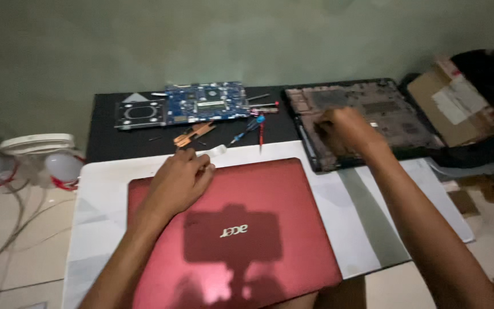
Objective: The person disassembles a laptop by removing its components like the motherboard and heat sink and placing them on a workspace.
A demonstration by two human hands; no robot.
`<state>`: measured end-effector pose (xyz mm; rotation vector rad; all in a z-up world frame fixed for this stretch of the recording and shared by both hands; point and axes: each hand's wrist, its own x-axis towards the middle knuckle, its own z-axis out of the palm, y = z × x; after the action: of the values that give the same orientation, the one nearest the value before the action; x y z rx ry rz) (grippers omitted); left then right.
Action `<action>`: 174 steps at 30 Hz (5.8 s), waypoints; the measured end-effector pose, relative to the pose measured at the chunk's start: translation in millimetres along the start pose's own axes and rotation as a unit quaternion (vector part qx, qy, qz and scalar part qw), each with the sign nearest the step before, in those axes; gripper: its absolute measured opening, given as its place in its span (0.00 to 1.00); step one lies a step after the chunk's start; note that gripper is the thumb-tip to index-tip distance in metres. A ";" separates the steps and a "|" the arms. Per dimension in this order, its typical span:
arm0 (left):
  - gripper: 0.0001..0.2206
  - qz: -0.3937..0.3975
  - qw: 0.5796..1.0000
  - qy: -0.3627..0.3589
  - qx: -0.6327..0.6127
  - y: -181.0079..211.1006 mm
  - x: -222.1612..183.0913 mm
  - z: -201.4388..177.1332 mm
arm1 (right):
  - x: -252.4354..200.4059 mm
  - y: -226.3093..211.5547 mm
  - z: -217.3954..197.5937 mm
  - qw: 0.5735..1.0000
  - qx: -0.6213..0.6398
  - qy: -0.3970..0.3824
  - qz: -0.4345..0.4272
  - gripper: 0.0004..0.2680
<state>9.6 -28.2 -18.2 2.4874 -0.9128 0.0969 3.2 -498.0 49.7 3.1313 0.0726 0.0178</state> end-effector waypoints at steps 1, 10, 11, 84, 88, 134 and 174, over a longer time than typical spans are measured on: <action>0.15 0.004 1.000 -0.001 -0.005 2.5 5.4 12.3 | -3.8 1.6 -3.0 1.000 -0.004 -0.002 0.005 0.11; 0.20 0.036 0.997 -0.065 -0.024 91.2 76.6 32.1 | -26.2 -43.1 -43.4 0.985 0.036 -0.102 0.133 0.16; 0.19 0.049 0.997 -0.056 0.001 95.8 85.6 45.4 | -30.2 -40.9 -45.3 0.988 0.061 -0.084 0.114 0.12; 0.09 -0.226 0.737 0.167 -0.615 47.0 155.0 116.5 | 44.6 -72.6 54.1 0.937 0.336 0.076 -0.065 0.08; 0.09 -0.223 0.740 0.172 -0.611 47.7 154.0 116.8 | 51.9 -71.9 62.0 0.928 0.361 0.073 -0.060 0.08; 0.13 0.050 0.998 0.025 -0.027 154.4 256.7 155.7 | -10.0 32.2 29.1 0.983 0.168 0.056 0.047 0.15; 0.09 0.068 0.990 0.120 0.016 85.1 187.4 124.7 | -2.9 27.9 58.3 0.983 0.022 0.180 -0.006 0.08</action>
<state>89.3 -253.0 -49.9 2.3742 -0.9816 0.4506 2.3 -526.6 -8.3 3.1280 0.0956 0.5896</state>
